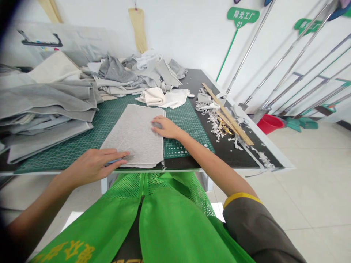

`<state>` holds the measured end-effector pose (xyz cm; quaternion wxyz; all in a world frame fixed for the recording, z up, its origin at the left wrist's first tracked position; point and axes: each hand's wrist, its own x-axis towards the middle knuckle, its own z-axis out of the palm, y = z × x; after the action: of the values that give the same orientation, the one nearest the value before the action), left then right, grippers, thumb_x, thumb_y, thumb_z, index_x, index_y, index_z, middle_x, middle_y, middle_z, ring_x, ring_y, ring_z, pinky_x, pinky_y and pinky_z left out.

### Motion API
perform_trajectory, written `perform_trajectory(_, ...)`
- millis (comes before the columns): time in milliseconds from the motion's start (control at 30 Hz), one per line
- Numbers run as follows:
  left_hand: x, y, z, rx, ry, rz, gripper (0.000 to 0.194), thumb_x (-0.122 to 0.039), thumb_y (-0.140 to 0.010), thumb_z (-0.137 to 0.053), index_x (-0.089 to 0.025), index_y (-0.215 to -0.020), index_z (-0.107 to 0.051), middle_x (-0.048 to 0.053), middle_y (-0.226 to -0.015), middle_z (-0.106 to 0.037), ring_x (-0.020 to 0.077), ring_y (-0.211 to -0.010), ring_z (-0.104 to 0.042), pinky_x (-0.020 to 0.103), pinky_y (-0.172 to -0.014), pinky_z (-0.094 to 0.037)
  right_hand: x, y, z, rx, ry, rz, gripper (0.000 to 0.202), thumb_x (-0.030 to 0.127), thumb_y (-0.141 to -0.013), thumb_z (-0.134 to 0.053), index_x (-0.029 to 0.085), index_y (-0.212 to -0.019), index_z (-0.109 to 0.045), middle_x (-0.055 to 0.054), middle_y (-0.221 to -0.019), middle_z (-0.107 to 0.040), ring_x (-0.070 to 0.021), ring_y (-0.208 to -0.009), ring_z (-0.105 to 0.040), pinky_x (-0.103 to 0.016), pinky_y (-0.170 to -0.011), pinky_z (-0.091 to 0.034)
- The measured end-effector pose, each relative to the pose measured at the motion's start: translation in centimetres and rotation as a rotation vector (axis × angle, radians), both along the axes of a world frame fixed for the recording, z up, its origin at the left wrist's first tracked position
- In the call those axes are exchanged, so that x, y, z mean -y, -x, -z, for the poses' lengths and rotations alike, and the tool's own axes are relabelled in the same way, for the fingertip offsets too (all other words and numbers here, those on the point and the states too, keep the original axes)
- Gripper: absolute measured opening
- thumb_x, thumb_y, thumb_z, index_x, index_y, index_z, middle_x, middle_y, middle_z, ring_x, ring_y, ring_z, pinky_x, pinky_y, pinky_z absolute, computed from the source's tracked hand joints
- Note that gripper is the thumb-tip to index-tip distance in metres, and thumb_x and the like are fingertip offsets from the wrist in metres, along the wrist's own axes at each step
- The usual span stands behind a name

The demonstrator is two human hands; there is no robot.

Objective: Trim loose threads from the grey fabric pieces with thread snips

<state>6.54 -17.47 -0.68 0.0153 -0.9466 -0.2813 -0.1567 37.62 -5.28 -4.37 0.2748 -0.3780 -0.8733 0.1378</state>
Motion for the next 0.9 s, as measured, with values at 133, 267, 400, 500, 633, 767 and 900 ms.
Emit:
perform_trajectory(133, 0.10, -0.07, 0.02, -0.005, 0.001, -0.023, 0.034, -0.039, -0.101, -0.050, -0.021, -0.124, -0.067, 0.000, -0.083, -0.070, 0.0124, -0.065, -0.063, 0.025, -0.058, -0.042, -0.06, -0.05, 0.06, -0.012, -0.002, -0.003, 0.041, 0.035, -0.092, -0.059, 0.012, -0.125, -0.064, -0.018, -0.135, -0.060, -0.0284, -0.129, -0.055, -0.049, -0.113, -0.039)
perform_trajectory(267, 0.27, -0.14, -0.09, -0.003, -0.001, -0.031, 0.035, -0.040, -0.101, -0.049, -0.020, -0.123, -0.068, 0.001, -0.083, -0.071, 0.0131, -0.065, -0.064, 0.025, -0.058, -0.043, -0.12, -0.12, 0.16, -0.021, 0.000, -0.002, 0.040, 0.035, -0.092, -0.060, 0.014, -0.124, -0.065, -0.016, -0.135, -0.061, -0.0283, -0.128, -0.056, -0.049, -0.113, -0.040)
perform_trajectory(400, 0.34, -0.24, -0.17, -0.011, -0.011, -0.034, 0.035, -0.040, -0.102, -0.048, -0.020, -0.123, -0.068, 0.001, -0.083, -0.071, 0.0134, -0.064, -0.064, 0.025, -0.057, -0.043, -0.07, -0.12, 0.15, -0.022, -0.001, -0.001, 0.039, 0.035, -0.092, -0.059, 0.015, -0.124, -0.065, -0.016, -0.134, -0.061, -0.0281, -0.128, -0.056, -0.050, -0.112, -0.040)
perform_trajectory(500, 0.31, -0.22, -0.12, -0.022, -0.026, -0.025, 0.035, -0.040, -0.102, -0.048, -0.019, -0.122, -0.068, 0.001, -0.083, -0.071, 0.0137, -0.064, -0.064, 0.026, -0.057, -0.043, -0.06, -0.10, 0.12, -0.017, -0.003, -0.007, 0.040, 0.036, -0.092, -0.059, 0.012, -0.125, -0.065, -0.017, -0.134, -0.061, -0.0282, -0.128, -0.056, -0.049, -0.113, -0.040)
perform_trajectory(633, 0.19, -0.07, 0.02, -0.025, -0.055, 0.000, 0.035, -0.039, -0.102, -0.048, -0.019, -0.122, -0.068, 0.001, -0.081, -0.070, 0.0133, -0.062, -0.063, 0.026, -0.056, -0.042, -0.05, -0.10, 0.05, -0.010, -0.001, -0.012, 0.041, 0.035, -0.093, -0.059, 0.012, -0.126, -0.064, -0.018, -0.134, -0.060, -0.0280, -0.128, -0.056, -0.048, -0.113, -0.039)
perform_trajectory(767, 0.09, 0.02, 0.12, -0.030, -0.077, 0.007, 0.034, -0.039, -0.102, -0.048, -0.020, -0.123, -0.067, 0.001, -0.082, -0.071, 0.0132, -0.063, -0.063, 0.025, -0.055, -0.041, 0.00, -0.08, -0.01, -0.005, -0.003, -0.009, 0.042, 0.034, -0.093, -0.059, 0.009, -0.126, -0.064, -0.019, -0.134, -0.060, -0.0282, -0.128, -0.055, -0.047, -0.113, -0.039)
perform_trajectory(900, 0.06, 0.05, 0.16, -0.018, -0.065, 0.016, 0.034, -0.038, -0.102, -0.048, -0.021, -0.125, -0.066, 0.001, -0.082, -0.071, 0.0130, -0.063, -0.063, 0.025, -0.055, -0.041, -0.07, -0.06, 0.06, -0.014, 0.003, -0.013, 0.042, 0.034, -0.092, -0.060, 0.009, -0.125, -0.064, -0.019, -0.133, -0.060, -0.0280, -0.127, -0.056, -0.047, -0.113, -0.039)
